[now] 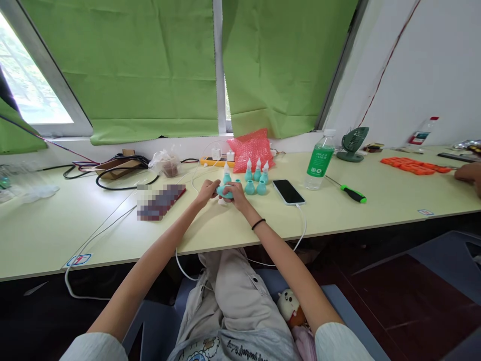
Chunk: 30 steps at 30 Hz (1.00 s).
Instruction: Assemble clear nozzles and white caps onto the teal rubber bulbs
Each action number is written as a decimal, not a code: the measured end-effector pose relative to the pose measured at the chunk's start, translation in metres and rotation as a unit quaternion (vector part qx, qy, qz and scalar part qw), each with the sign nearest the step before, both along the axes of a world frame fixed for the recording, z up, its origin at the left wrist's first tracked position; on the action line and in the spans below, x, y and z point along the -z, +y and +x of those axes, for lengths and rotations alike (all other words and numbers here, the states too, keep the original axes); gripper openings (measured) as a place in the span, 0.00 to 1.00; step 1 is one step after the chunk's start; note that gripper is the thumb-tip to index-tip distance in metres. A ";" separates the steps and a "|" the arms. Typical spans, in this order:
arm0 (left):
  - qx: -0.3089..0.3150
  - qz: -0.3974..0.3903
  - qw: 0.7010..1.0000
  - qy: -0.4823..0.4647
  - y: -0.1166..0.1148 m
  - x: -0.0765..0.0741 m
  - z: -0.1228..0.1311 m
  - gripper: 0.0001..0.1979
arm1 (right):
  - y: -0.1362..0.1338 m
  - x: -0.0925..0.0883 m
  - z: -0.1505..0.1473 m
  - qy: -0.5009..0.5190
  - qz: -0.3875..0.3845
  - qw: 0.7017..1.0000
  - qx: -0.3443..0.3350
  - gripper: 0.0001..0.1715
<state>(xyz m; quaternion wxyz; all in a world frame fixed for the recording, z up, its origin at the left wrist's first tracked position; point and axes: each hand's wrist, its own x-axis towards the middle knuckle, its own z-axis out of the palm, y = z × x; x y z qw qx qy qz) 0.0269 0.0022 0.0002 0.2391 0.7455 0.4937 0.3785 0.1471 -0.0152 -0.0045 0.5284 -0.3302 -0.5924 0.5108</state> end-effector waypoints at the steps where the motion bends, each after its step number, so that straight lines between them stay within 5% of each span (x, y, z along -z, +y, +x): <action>1: 0.011 -0.004 1.000 -0.005 0.001 0.000 -0.001 0.13 | 0.000 -0.001 0.001 0.006 -0.005 1.000 -0.010 0.05; 5: 0.018 0.000 1.000 0.006 0.006 -0.009 -0.013 0.12 | -0.001 -0.006 0.012 0.033 -0.007 0.999 -0.037 0.07; 9: -0.049 0.033 0.996 0.060 0.009 -0.015 -0.025 0.19 | -0.001 -0.011 0.025 0.067 0.021 0.997 -0.030 0.09; 16: -0.108 0.060 0.971 0.207 0.002 0.011 -0.015 0.15 | 0.001 -0.011 0.034 0.059 0.081 0.994 0.037 0.18; 23: -0.077 0.064 0.950 0.297 -0.002 0.020 -0.009 0.22 | 0.011 -0.016 0.055 -0.008 0.132 0.970 0.204 0.25; 30: 0.008 0.061 0.931 0.360 -0.001 0.023 -0.008 0.26 | 0.027 -0.009 0.062 -0.113 0.162 0.878 0.436 0.22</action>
